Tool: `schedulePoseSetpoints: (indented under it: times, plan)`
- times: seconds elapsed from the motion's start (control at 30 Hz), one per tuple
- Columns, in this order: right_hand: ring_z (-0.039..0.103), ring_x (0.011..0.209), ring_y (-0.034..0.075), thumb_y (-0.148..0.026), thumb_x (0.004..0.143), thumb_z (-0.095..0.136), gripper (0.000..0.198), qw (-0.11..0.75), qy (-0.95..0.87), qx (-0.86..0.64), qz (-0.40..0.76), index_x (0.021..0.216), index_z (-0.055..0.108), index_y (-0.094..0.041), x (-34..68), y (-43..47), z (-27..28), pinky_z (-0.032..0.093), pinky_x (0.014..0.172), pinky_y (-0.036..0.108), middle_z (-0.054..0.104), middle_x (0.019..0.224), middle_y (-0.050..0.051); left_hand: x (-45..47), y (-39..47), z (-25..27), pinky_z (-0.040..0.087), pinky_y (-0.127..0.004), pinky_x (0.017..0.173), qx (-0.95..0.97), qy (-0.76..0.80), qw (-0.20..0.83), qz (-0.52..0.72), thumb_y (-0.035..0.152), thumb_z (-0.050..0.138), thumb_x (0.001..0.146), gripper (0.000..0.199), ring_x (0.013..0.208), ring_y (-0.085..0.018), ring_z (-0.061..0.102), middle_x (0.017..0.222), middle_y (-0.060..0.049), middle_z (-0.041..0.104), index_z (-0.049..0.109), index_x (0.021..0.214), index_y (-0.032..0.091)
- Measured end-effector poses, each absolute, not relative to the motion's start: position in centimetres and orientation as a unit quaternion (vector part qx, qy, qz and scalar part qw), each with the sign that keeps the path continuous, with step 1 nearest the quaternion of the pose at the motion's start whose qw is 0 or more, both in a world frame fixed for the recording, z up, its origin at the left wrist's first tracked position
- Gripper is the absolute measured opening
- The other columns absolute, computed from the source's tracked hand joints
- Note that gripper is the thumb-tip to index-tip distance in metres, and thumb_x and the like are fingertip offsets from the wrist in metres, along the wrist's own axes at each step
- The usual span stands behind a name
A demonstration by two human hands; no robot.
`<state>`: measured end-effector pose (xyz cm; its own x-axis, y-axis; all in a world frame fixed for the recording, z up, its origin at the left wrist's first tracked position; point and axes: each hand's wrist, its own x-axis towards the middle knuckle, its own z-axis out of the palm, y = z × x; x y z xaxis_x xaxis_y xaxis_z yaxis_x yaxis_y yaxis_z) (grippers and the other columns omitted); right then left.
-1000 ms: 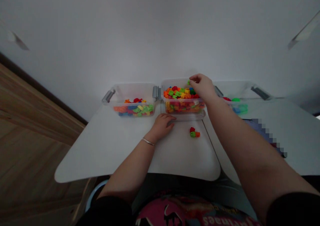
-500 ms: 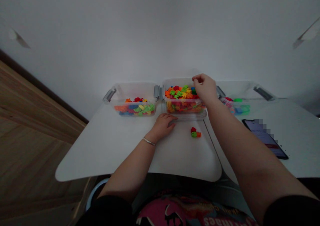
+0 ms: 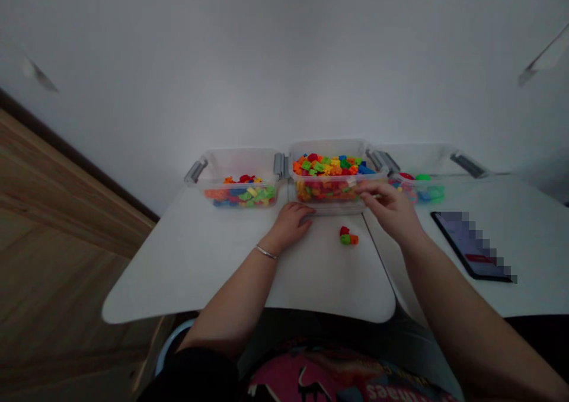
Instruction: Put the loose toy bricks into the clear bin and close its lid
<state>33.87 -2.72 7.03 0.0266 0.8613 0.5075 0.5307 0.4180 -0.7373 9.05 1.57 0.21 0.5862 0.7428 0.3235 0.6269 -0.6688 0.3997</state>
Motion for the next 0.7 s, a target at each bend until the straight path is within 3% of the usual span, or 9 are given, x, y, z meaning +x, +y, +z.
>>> schedulePoseSetpoints:
  times: [0.1,0.23,0.33,0.7]
  plan:
    - [0.063,0.077,0.020,-0.032,0.077,0.057,0.020,0.396,-0.730,-0.527,0.180,0.089,0.070,-0.023,34.5,-4.6,3.8,0.053,0.063,0.034,0.071,0.094,0.008,9.1,1.6,0.3,0.043,-0.046,0.103,0.880,0.395,0.125,0.233,0.019,0.059,0.082,0.033,0.111,-0.023,0.058,0.113,-0.008,0.069,0.065,0.114,0.020]
    - [0.064,0.099,0.025,-0.017,0.070,0.052,0.039,0.334,-0.774,-0.505,0.185,0.103,0.070,-0.025,35.4,-5.8,0.6,0.053,0.085,0.042,0.070,0.111,0.007,9.1,1.5,0.3,0.043,-0.045,0.102,0.881,0.392,0.120,0.237,0.019,0.058,0.083,0.032,0.110,-0.023,0.058,0.113,-0.009,0.069,0.065,0.115,0.020]
    - [0.060,0.112,0.028,-0.013,0.068,0.050,0.049,0.320,-0.804,-0.472,0.169,0.111,0.069,-0.025,35.7,-5.9,-0.7,0.047,0.097,0.049,0.066,0.122,0.008,9.1,1.5,0.3,0.043,-0.046,0.103,0.880,0.393,0.119,0.238,0.018,0.058,0.083,0.033,0.111,-0.023,0.058,0.113,-0.008,0.068,0.065,0.115,0.020]
    - [0.060,0.109,0.027,-0.012,0.069,0.052,0.050,0.315,-0.786,-0.522,0.103,0.118,0.063,-0.019,34.3,-5.1,-2.2,0.048,0.098,0.046,0.065,0.118,0.012,9.1,1.6,0.2,0.043,-0.045,0.103,0.881,0.390,0.120,0.238,0.019,0.059,0.083,0.033,0.110,-0.023,0.058,0.113,-0.009,0.068,0.064,0.115,0.019]
